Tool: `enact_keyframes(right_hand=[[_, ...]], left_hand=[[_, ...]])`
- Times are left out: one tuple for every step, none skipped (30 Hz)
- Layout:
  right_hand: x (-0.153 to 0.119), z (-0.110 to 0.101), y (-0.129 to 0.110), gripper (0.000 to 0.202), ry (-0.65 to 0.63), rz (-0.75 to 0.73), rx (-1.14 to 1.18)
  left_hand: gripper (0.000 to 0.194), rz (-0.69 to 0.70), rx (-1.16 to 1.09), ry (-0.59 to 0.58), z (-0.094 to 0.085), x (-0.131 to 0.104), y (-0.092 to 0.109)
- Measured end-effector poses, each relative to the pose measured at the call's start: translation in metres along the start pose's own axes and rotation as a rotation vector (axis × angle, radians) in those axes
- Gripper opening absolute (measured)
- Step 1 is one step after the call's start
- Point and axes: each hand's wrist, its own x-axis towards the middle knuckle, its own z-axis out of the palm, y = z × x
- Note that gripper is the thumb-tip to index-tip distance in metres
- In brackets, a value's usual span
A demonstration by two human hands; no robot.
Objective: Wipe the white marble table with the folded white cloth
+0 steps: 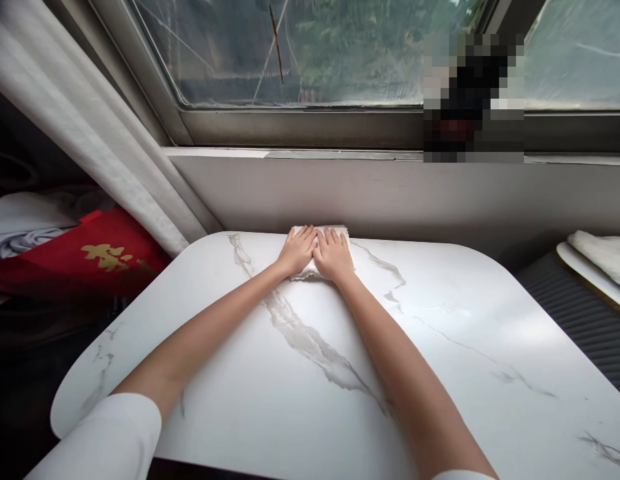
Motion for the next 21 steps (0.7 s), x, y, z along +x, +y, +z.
enact_keyframes(right_hand=[[-0.008,-0.003,-0.004,0.053,-0.013,0.005,0.005],[-0.017,-0.005,-0.009,0.053,-0.025,0.010,0.014],[-0.028,-0.008,-0.015,0.053,-0.035,0.014,0.027],[-0.040,-0.012,-0.021,0.054,-0.043,0.016,0.044],[-0.052,-0.015,-0.029,0.054,-0.052,0.018,0.066],[-0.066,-0.019,-0.037,0.054,-0.061,0.020,0.090],[-0.080,-0.022,-0.045,0.055,-0.071,0.023,0.118],[-0.094,-0.026,-0.054,0.055,-0.081,0.026,0.150],[-0.108,-0.029,-0.063,0.055,-0.093,0.028,0.184],[-0.122,-0.033,-0.071,0.055,-0.106,0.027,0.219],[-0.136,-0.036,-0.080,0.056,-0.118,0.020,0.254],[-0.148,-0.039,-0.089,0.056,-0.133,0.004,0.288],[-0.160,-0.041,-0.097,0.056,-0.148,-0.021,0.323],[-0.172,-0.043,-0.104,0.057,-0.165,-0.051,0.357],[-0.182,-0.046,-0.111,0.057,-0.184,-0.084,0.393],[-0.190,-0.048,-0.117,0.057,-0.204,-0.116,0.429],[-0.197,-0.050,-0.123,0.058,-0.228,-0.145,0.464],[-0.203,-0.052,-0.127,0.059,-0.256,-0.168,0.498],[-0.206,-0.055,-0.131,0.061,-0.287,-0.184,0.528],[-0.208,-0.057,-0.133,0.062,-0.321,-0.196,0.553],[-0.207,-0.059,-0.134,0.063,-0.353,-0.203,0.572]], left_hand=[[0.046,0.006,0.002,-0.005,-0.002,-0.009,0.002],[0.046,0.014,0.002,-0.008,-0.004,-0.019,0.003],[0.046,0.024,0.000,-0.009,-0.006,-0.030,0.004],[0.046,0.035,-0.002,-0.005,-0.008,-0.043,0.006],[0.046,0.048,-0.005,0.001,-0.010,-0.057,0.007],[0.046,0.063,-0.010,0.008,-0.013,-0.072,0.009],[0.046,0.081,-0.016,0.015,-0.016,-0.088,0.010],[0.046,0.101,-0.024,0.022,-0.020,-0.105,0.012],[0.046,0.118,-0.032,0.025,-0.024,-0.122,0.013],[0.046,0.130,-0.038,0.027,-0.028,-0.139,0.015],[0.047,0.137,-0.041,0.026,-0.032,-0.157,0.016],[0.047,0.139,-0.041,0.024,-0.037,-0.174,0.017],[0.048,0.140,-0.037,0.020,-0.042,-0.191,0.018],[0.048,0.140,-0.031,0.016,-0.046,-0.207,0.018],[0.049,0.139,-0.025,0.014,-0.050,-0.222,0.019],[0.050,0.139,-0.019,0.012,-0.054,-0.236,0.018],[0.051,0.138,-0.013,0.011,-0.058,-0.248,0.018],[0.051,0.134,-0.008,0.009,-0.061,-0.258,0.017],[0.052,0.130,-0.005,0.005,-0.064,-0.265,0.015],[0.052,0.127,-0.002,-0.002,-0.066,-0.271,0.014],[0.052,0.124,0.001,-0.010,-0.067,-0.274,0.012]])
